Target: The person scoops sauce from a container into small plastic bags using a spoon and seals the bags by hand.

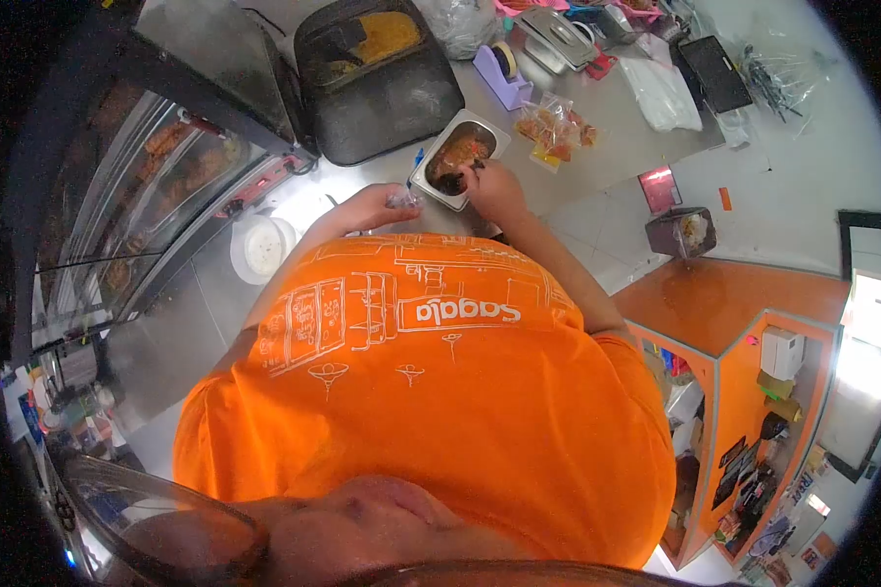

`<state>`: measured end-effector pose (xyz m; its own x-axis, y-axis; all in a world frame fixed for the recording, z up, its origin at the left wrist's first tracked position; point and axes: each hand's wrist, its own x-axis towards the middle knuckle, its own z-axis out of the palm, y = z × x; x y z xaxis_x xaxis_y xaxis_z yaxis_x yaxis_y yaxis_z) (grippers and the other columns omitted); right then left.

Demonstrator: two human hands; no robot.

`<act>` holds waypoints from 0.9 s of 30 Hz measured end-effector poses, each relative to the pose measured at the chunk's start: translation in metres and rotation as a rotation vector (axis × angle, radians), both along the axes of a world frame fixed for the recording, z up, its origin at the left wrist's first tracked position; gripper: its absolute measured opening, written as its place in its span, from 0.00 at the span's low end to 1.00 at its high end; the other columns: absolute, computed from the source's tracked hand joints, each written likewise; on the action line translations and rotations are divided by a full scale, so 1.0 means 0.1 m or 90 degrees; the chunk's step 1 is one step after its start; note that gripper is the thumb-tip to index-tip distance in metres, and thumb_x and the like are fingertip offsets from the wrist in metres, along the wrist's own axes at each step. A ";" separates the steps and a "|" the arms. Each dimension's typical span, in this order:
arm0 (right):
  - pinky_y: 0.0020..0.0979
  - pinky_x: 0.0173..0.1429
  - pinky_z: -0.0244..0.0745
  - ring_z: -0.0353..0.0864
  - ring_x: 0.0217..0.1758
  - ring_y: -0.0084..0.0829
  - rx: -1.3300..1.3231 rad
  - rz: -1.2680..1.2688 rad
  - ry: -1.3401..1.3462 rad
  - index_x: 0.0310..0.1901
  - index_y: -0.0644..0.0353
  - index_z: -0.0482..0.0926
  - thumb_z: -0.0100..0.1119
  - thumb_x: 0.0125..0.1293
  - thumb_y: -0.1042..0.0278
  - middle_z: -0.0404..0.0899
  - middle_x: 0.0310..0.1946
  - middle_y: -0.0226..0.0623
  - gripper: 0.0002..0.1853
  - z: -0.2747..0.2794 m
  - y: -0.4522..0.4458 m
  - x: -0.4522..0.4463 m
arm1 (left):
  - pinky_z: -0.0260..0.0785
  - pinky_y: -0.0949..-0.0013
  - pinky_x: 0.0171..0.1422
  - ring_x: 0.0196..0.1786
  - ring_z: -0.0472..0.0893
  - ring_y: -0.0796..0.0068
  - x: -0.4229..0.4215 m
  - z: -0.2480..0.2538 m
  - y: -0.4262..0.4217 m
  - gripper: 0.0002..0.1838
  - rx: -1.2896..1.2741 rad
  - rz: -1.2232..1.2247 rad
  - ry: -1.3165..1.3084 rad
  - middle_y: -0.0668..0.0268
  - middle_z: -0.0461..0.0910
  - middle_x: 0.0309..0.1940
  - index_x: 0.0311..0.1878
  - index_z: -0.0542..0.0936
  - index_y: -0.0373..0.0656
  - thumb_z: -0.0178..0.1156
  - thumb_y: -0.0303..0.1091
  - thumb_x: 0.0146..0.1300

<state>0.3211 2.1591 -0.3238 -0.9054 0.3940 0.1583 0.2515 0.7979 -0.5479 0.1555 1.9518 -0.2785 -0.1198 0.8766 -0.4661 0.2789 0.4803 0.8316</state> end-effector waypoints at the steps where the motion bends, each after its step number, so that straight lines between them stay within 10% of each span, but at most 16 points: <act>1: 0.50 0.41 0.72 0.78 0.35 0.54 -0.023 -0.033 0.016 0.27 0.65 0.82 0.49 0.70 0.58 0.80 0.29 0.53 0.21 0.01 0.00 -0.01 | 0.67 0.71 0.52 0.44 0.77 0.76 0.01 -0.04 0.02 0.20 -0.013 0.003 -0.011 0.65 0.82 0.42 0.51 0.78 0.41 0.64 0.46 0.64; 12: 0.50 0.42 0.73 0.79 0.37 0.53 -0.061 -0.128 -0.054 0.32 0.64 0.82 0.51 0.69 0.59 0.80 0.33 0.52 0.18 0.07 -0.02 -0.03 | 0.67 0.70 0.54 0.46 0.76 0.78 0.07 -0.28 0.13 0.16 0.046 0.029 -0.085 0.67 0.82 0.43 0.52 0.78 0.42 0.62 0.41 0.66; 15: 0.47 0.45 0.73 0.79 0.41 0.49 -0.095 -0.122 0.190 0.36 0.61 0.83 0.54 0.67 0.63 0.81 0.34 0.46 0.12 0.15 -0.08 -0.06 | 0.67 0.70 0.53 0.46 0.76 0.78 0.09 -0.21 0.16 0.16 0.008 0.052 -0.093 0.67 0.82 0.43 0.52 0.78 0.42 0.62 0.41 0.67; 27: 0.39 0.44 0.75 0.78 0.38 0.44 -0.090 0.113 0.086 0.38 0.60 0.83 0.56 0.66 0.66 0.82 0.33 0.40 0.09 0.07 -0.30 0.00 | 0.65 0.74 0.39 0.34 0.72 0.82 0.11 -0.36 0.17 0.15 0.044 0.064 -0.114 0.73 0.79 0.33 0.48 0.80 0.43 0.62 0.44 0.67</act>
